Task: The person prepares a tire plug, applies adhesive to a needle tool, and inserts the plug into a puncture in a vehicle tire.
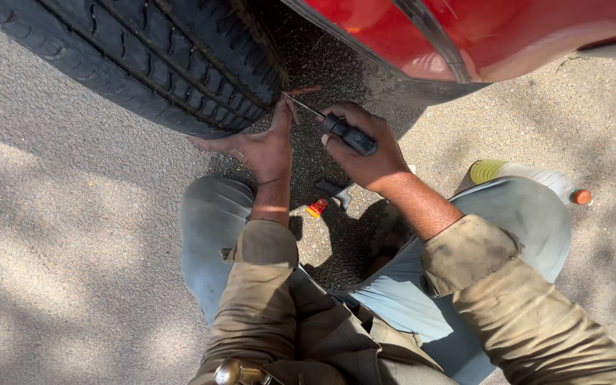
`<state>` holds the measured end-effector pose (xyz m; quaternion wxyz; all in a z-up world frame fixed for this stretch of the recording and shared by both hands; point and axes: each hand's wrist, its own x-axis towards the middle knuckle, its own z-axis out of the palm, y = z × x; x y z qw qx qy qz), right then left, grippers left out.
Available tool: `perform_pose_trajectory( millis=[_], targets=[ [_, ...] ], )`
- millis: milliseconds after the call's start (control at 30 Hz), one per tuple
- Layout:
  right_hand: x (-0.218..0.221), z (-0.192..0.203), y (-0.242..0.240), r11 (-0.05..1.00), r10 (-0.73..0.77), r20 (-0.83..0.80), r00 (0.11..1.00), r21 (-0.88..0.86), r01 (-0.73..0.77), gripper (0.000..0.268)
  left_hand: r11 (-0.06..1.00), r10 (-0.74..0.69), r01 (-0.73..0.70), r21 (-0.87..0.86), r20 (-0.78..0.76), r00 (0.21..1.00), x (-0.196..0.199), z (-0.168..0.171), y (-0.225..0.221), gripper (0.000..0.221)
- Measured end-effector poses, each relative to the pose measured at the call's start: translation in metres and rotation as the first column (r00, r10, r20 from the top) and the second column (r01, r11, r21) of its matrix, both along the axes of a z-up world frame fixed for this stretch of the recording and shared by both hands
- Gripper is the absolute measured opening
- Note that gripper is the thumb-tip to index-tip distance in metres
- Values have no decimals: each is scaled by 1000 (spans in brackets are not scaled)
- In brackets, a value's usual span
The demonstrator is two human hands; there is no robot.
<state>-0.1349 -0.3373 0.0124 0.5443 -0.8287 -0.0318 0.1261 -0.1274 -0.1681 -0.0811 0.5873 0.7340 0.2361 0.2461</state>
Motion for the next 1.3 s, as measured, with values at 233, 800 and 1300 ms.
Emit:
perform_pose_trajectory(
  millis=[233, 800, 1300],
  targets=[
    [-1, 6, -2, 956, -34, -261, 965, 272, 108, 32, 992, -87, 88, -86, 22, 996, -10, 16, 5, 145],
    [-30, 6, 2, 711, -183, -589, 787, 474, 520, 21, 990, -18, 31, -134, 96, 995, 0, 27, -2, 144],
    [-21, 1, 6, 924, -221, -305, 926, 238, 298, 35, 990, 16, 3, -142, 129, 992, 5, 12, -3, 144]
  ],
)
